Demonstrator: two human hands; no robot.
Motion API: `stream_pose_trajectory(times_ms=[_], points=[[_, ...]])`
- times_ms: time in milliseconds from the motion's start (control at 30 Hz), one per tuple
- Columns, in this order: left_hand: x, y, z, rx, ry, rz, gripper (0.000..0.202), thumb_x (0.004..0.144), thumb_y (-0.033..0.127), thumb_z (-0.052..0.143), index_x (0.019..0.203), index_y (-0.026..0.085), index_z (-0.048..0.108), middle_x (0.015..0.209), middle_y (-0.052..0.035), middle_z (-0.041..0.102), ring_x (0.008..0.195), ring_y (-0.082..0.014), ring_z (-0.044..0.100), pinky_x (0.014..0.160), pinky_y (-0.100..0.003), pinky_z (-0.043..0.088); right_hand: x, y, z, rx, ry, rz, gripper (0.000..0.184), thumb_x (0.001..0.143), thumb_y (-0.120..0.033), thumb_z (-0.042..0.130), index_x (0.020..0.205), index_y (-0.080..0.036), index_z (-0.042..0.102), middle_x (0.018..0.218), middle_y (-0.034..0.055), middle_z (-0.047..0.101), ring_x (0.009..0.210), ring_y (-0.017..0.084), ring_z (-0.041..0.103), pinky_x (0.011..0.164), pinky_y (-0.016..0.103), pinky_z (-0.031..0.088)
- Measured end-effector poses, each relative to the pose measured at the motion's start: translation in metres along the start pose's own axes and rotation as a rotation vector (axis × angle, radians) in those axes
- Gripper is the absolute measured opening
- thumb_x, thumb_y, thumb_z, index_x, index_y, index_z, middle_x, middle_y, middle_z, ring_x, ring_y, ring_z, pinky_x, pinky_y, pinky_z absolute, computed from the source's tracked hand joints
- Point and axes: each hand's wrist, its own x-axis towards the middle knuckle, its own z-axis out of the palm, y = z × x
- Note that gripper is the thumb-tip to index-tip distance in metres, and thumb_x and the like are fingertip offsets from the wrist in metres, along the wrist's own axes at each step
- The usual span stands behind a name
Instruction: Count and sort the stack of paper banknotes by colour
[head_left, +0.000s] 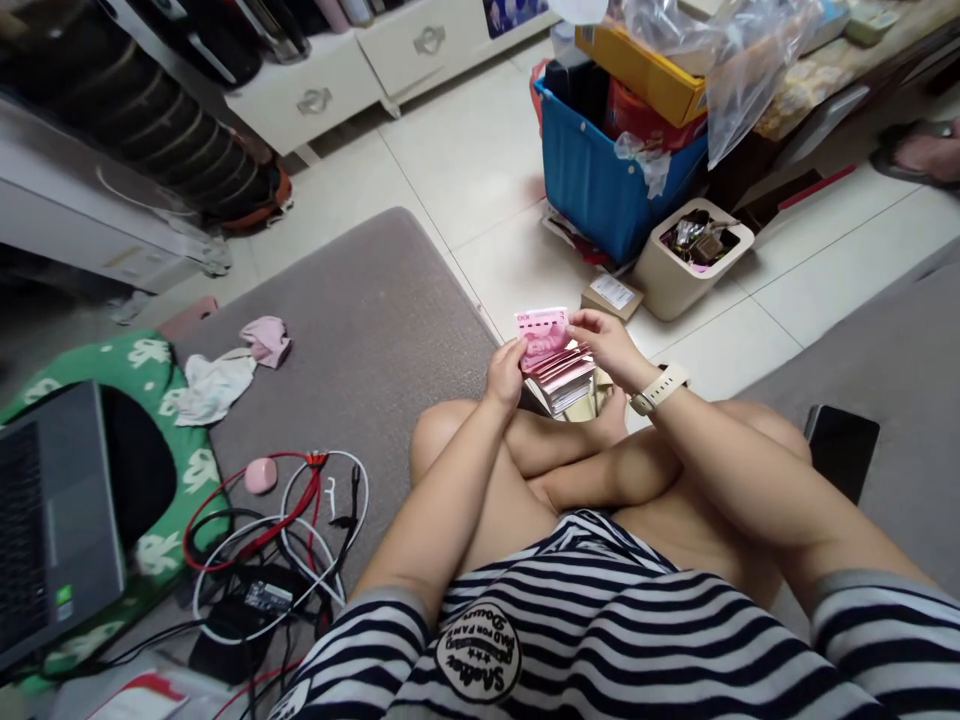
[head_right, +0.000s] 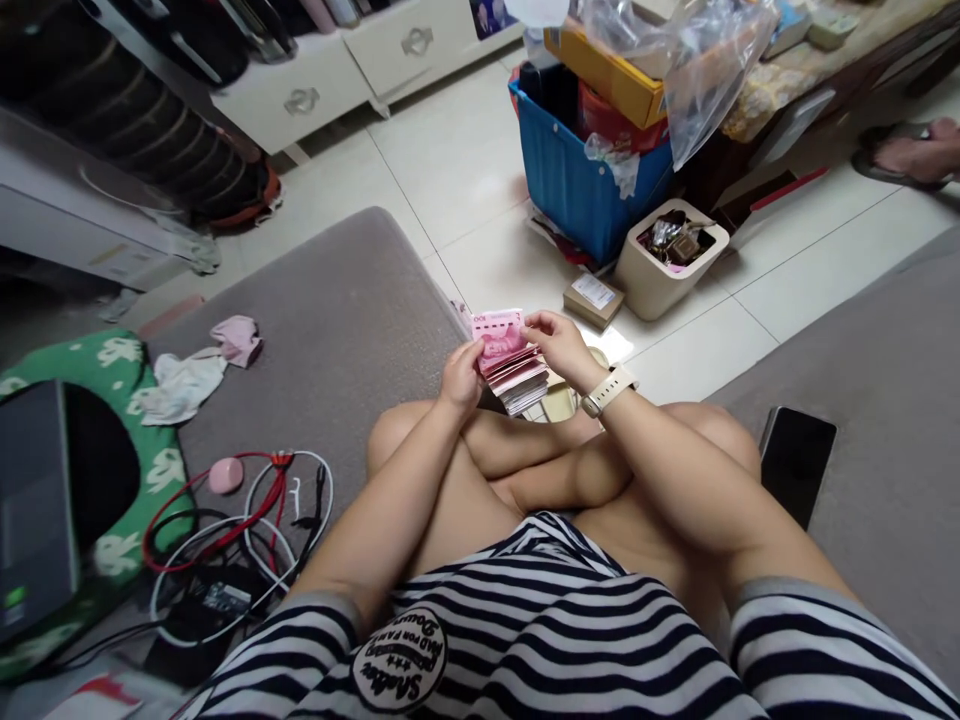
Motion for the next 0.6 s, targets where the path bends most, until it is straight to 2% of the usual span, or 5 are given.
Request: stream_pose_trajectory(times_ms=[167, 367, 500, 600], points=[[-0.0007, -0.0001, 0.0004, 0.024, -0.011, 0.01, 0.023, 0.081, 0.034, 0.071, 0.072, 0.014, 0.065, 0.065, 0.002, 0.062, 0.063, -0.013, 0.06, 0.068, -0.026, 0.047, 0.0006, 0.0011, -0.0013, 0.007, 0.0, -0.007, 0.023, 0.07, -0.036, 0.073, 0.074, -0.018, 0.059, 0.068, -0.0032, 0.058, 0.063, 0.012, 0.051, 0.06, 0.026, 0.041], [-0.0003, -0.0016, -0.0005, 0.08, -0.023, 0.04, 0.025, 0.082, 0.036, 0.07, 0.072, 0.014, 0.065, 0.067, 0.0015, 0.064, 0.063, -0.0136, 0.06, 0.066, -0.027, 0.048, 0.0004, 0.0003, -0.0023, -0.018, -0.014, -0.021, 0.024, 0.073, -0.037, 0.073, 0.075, -0.019, 0.057, 0.068, -0.0037, 0.055, 0.06, 0.01, 0.046, 0.056, 0.024, 0.037], [-0.0004, -0.0016, 0.0002, 0.061, -0.004, 0.011, 0.023, 0.082, 0.034, 0.07, 0.075, 0.013, 0.065, 0.07, 0.0004, 0.064, 0.068, -0.0149, 0.061, 0.071, -0.028, 0.047, 0.0013, 0.0009, -0.0026, -0.022, -0.025, -0.023, 0.024, 0.074, -0.037, 0.071, 0.075, -0.019, 0.056, 0.069, -0.0031, 0.055, 0.062, 0.011, 0.047, 0.057, 0.024, 0.037], [-0.0012, 0.0004, 0.0021, 0.036, -0.005, -0.009, 0.023, 0.082, 0.033, 0.071, 0.074, 0.013, 0.064, 0.068, 0.0011, 0.063, 0.065, -0.0134, 0.06, 0.069, -0.026, 0.046, 0.002, 0.0013, -0.0027, -0.018, -0.02, -0.027, 0.023, 0.074, -0.035, 0.071, 0.073, -0.019, 0.055, 0.069, -0.0028, 0.054, 0.063, 0.011, 0.047, 0.059, 0.025, 0.037]])
